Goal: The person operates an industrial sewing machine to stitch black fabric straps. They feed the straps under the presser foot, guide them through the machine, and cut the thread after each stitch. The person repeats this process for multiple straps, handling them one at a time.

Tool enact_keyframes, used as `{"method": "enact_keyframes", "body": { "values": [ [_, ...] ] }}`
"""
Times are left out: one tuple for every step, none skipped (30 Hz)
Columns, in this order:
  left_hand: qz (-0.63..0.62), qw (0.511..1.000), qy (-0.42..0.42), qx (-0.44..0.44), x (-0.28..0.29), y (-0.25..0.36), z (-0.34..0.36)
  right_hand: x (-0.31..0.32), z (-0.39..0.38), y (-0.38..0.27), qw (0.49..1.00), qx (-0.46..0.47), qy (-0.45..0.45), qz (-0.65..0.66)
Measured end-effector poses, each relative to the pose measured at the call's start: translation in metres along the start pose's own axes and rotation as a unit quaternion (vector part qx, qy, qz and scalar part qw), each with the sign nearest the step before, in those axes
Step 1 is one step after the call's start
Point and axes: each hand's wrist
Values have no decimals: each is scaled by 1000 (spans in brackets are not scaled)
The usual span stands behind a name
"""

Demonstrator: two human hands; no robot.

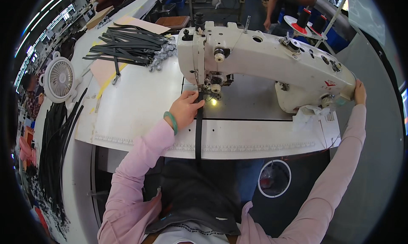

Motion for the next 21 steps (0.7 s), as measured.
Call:
{"method": "enact_keyframes", "body": {
  "values": [
    [1, 1000, -3, 5, 1, -1, -2, -13, -13, -4, 999, -29, 20, 32],
    [7, 1000, -5, 8, 2, -3, -4, -27, -30, -8, 995, -58, 41, 63],
    [6, 1000, -4, 4, 2, -2, -2, -36, -55, 0, 972, -136, 60, 180],
    [6, 1000, -3, 1, 1, -1, -1, -49, -82, 11, 929, -210, 80, 293],
    [-12, 1000, 5, 2, -3, 0, 2, -52, -102, 34, 946, -204, 79, 240],
    [-17, 1000, 8, 8, -3, 0, 4, -58, -116, 36, 957, -201, 69, 196],
    [-23, 1000, 12, 14, -3, 0, 5, -56, -117, 38, 956, -199, 80, 198],
    [-21, 1000, 13, 12, -4, 1, 6, -52, -115, 40, 956, -196, 92, 199],
    [-13, 1000, 9, 14, -4, 0, 5, -54, -115, 29, 954, -195, 97, 205],
    [-5, 1000, 3, 17, -3, 0, 2, -48, -106, 14, 945, -199, 116, 232],
    [-1, 1000, -1, 17, -2, 0, 1, -37, -92, -2, 936, -203, 135, 254],
    [4, 1000, -4, 19, 1, 0, 0, -29, -80, -23, 933, -187, 132, 278],
    [7, 1000, -3, 19, 3, 1, 1, -19, -66, -40, 929, -167, 134, 301],
    [1, 1000, -1, 23, 3, 1, 1, -11, -54, -50, 956, -126, 119, 237],
    [-6, 1000, 2, 27, 1, 0, 1, -5, -42, -55, 976, -83, 106, 170],
    [-12, 999, 4, 32, 0, -1, 2, -3, -35, -59, 990, -41, 90, 103],
    [-14, 999, 4, 31, -1, -2, 3, -4, -33, -62, 988, -48, 77, 121],
    [-17, 999, 5, 30, -2, -3, 4, -5, -29, -57, 987, -56, 63, 138],
    [-19, 999, 6, 29, -2, -3, 4, -6, -26, -51, 985, -63, 49, 156],
    [-18, 1000, 4, 25, -3, -4, 4, -5, -23, -44, 986, -57, 42, 153],
    [-16, 1000, 3, 23, -4, -5, 4, -6, -19, -41, 987, -49, 33, 152]
  ]
}}
Point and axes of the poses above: each hand's wrist, its own z-axis towards the middle knuckle, its own x-axis out of the back of the hand, y = z × x, and after that the axes turned 10 degrees about y, right-handed
